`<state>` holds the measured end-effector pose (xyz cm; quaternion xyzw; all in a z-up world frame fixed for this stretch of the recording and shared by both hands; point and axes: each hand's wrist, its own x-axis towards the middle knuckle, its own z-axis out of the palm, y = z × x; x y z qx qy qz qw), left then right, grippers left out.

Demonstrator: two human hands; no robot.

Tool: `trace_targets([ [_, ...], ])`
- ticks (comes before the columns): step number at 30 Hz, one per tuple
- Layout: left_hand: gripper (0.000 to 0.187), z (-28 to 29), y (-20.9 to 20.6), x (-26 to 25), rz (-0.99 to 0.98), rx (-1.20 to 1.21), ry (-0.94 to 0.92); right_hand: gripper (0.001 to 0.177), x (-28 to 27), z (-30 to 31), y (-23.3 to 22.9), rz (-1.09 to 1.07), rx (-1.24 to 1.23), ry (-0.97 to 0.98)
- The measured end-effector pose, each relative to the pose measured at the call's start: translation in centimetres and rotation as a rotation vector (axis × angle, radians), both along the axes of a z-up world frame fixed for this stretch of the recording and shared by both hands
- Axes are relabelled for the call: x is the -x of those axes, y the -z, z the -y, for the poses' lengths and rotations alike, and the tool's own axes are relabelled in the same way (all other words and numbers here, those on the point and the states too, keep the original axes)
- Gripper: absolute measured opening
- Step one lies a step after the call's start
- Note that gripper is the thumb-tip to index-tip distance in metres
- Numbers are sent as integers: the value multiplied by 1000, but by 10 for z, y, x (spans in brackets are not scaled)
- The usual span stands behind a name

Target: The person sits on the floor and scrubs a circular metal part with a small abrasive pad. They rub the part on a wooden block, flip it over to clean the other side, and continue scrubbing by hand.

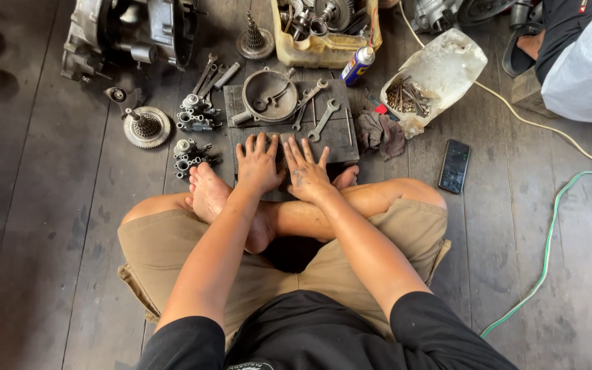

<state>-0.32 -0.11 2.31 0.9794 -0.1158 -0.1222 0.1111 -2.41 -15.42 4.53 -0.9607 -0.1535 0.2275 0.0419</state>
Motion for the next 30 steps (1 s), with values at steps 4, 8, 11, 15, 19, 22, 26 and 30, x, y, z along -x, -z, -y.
trace_targets([
  [4, 89, -1, 4, 3, -2, -6, 5, 103, 7, 3, 9, -5, 18, -11],
  [8, 88, -1, 6, 2, 0, 7, 11, 101, 2, 1, 3, -20, 45, -13],
  [11, 87, 2, 6, 1, 16, -3, 7, 99, -1, 4, 3, -8, 48, -1],
  [15, 84, -1, 5, 3, 3, 4, 10, 98, 2, -2, -8, -35, 46, 18],
  [19, 86, 0, 6, -1, -19, 0, -3, 97, -1, 1, -4, -63, 63, 8],
  [22, 84, -2, 9, 6, -36, 32, 5, 98, 7, 2, -4, -58, 88, -43],
  [26, 82, -1, 11, 3, 8, 33, 0, 98, 2, 8, 1, -44, 19, 1],
  [30, 81, -2, 11, 3, 9, 51, 6, 93, 2, 4, -13, -63, -6, 24],
])
